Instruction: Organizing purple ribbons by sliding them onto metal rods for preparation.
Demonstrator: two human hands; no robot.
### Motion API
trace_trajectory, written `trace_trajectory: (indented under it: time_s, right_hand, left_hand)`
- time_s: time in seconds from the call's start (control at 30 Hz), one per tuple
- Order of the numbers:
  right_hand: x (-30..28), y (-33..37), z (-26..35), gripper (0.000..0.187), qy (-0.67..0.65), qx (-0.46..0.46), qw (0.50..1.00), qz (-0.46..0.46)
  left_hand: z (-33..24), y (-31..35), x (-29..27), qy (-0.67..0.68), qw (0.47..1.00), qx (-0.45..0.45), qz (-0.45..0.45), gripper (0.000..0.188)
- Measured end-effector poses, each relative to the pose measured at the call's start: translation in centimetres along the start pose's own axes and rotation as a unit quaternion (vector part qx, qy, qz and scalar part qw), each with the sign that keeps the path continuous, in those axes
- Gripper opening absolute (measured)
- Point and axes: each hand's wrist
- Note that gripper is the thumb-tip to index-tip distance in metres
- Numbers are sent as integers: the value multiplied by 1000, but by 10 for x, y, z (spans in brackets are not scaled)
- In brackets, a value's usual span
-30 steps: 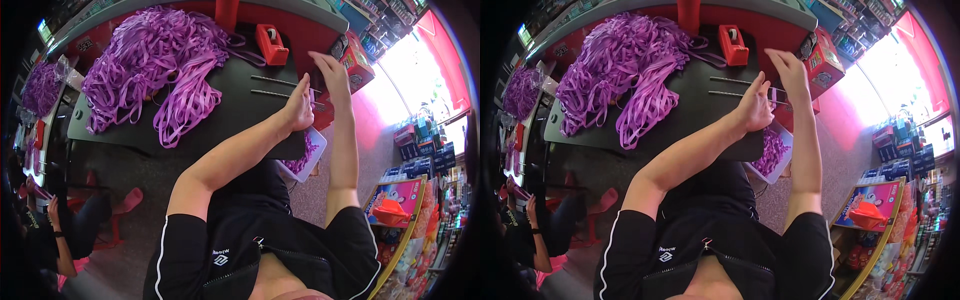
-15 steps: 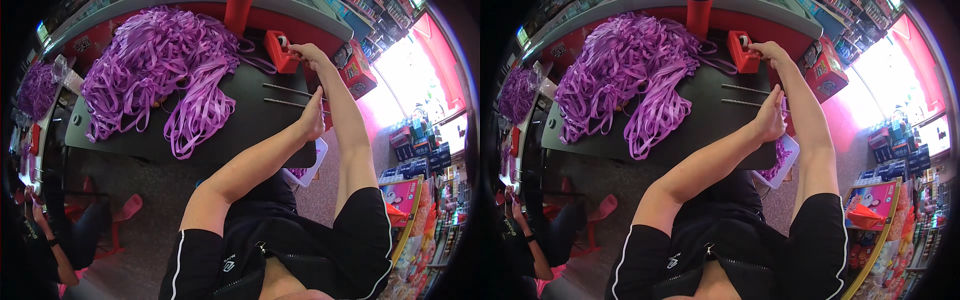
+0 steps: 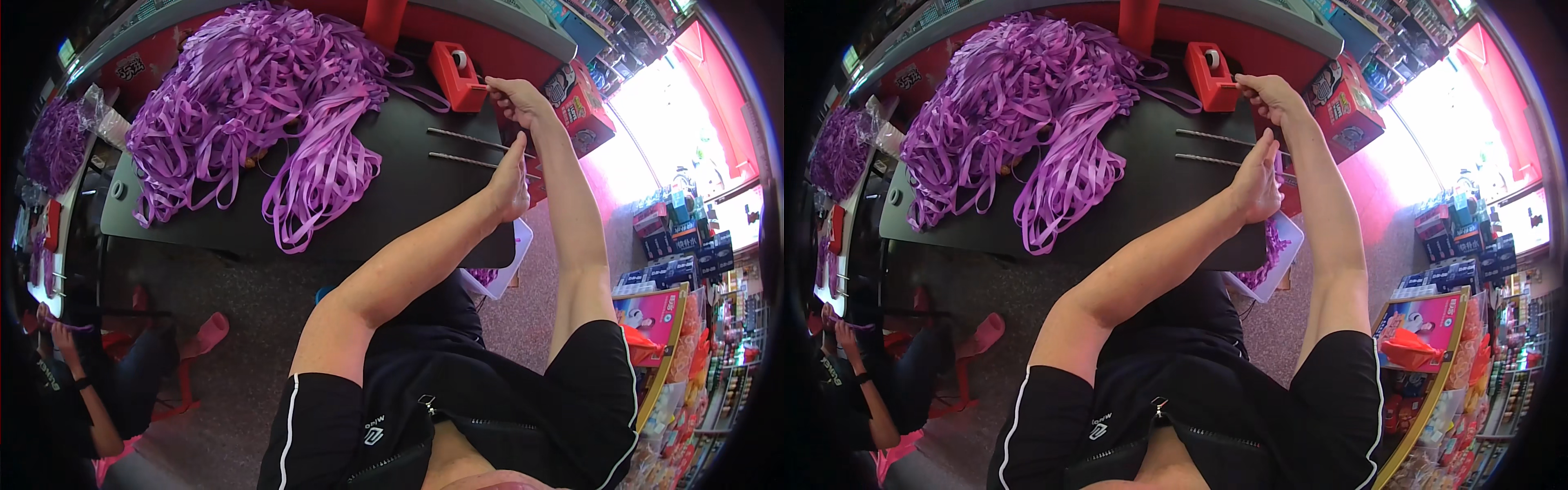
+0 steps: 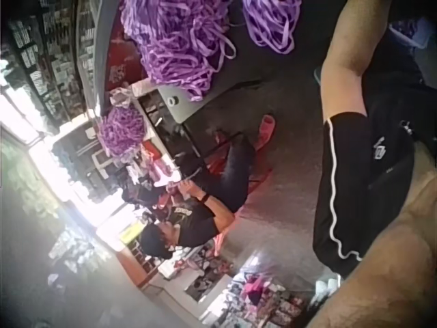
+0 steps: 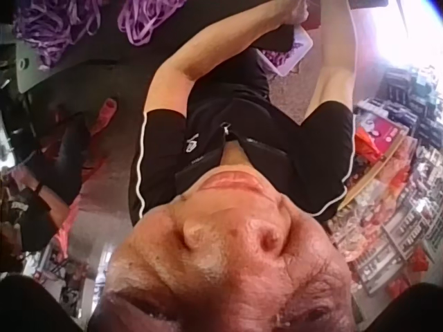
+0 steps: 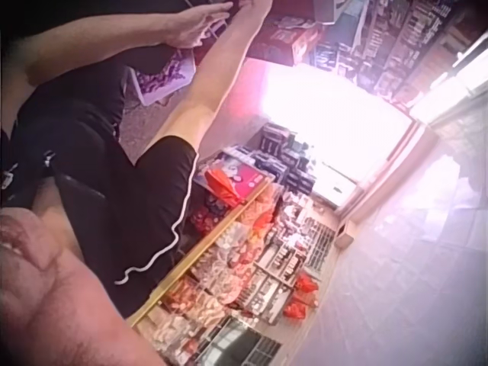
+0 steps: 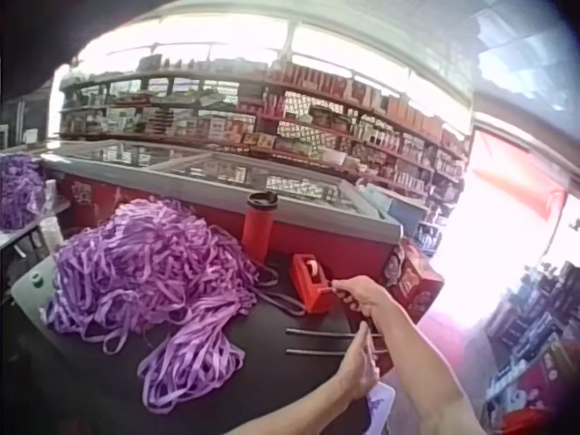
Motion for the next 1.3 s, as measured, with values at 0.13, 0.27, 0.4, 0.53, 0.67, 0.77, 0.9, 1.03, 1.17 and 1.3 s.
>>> trace_trajectory:
  time_s: [0.13, 0.27, 0.4, 0.53, 0.67, 0.77, 0.9, 1.03, 1.17, 1.3]
  right_hand:
    - [4, 9, -8, 23, -30, -21, 999, 19]
    - [8, 14, -17, 22, -40, -23, 999, 12]
    - [17, 12, -22, 20, -58, -8, 998, -7]
    - [16, 8, -30, 19, -57, -9, 998, -27]
    - [21, 7, -29, 17, -51, -17, 998, -37]
    - [19, 3, -28, 16, -35, -19, 998, -41]
    - [19, 3, -27, 15, -49, -9, 998, -42]
    - [22, 5, -24, 13, -87, 3, 996, -14]
    - [17, 3, -27, 13, -101, 17, 995, 9]
    - [18, -2, -27, 11, -75, 1, 997, -11]
  left_hand:
    - [-5, 4, 3, -4, 1000, 9, 26, 94]
    - [-7, 8, 6, -8, 1000, 10, 4, 84]
    - [-8, 7, 5, 4, 1000, 9, -7, 74]
    - [-9, 12, 8, 58, 998, -27, -22, 62]
    - [-8, 7, 4, 60, 998, -28, -24, 64]
    - [-6, 6, 6, 58, 998, -8, -1, 71]
    - [-9, 10, 8, 50, 999, -15, -1, 74]
    - [-11, 9, 6, 35, 999, -8, 7, 75]
    - [-10, 12, 8, 31, 999, -25, -7, 76]
    - [-7, 11, 9, 41, 999, -9, 9, 76]
Point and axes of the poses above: each hand's wrist, its own y-axis away from the middle knuckle, its own x-axis out of the palm, z = x × y, and after that the axes turned 9 degrees about -z, right-handed
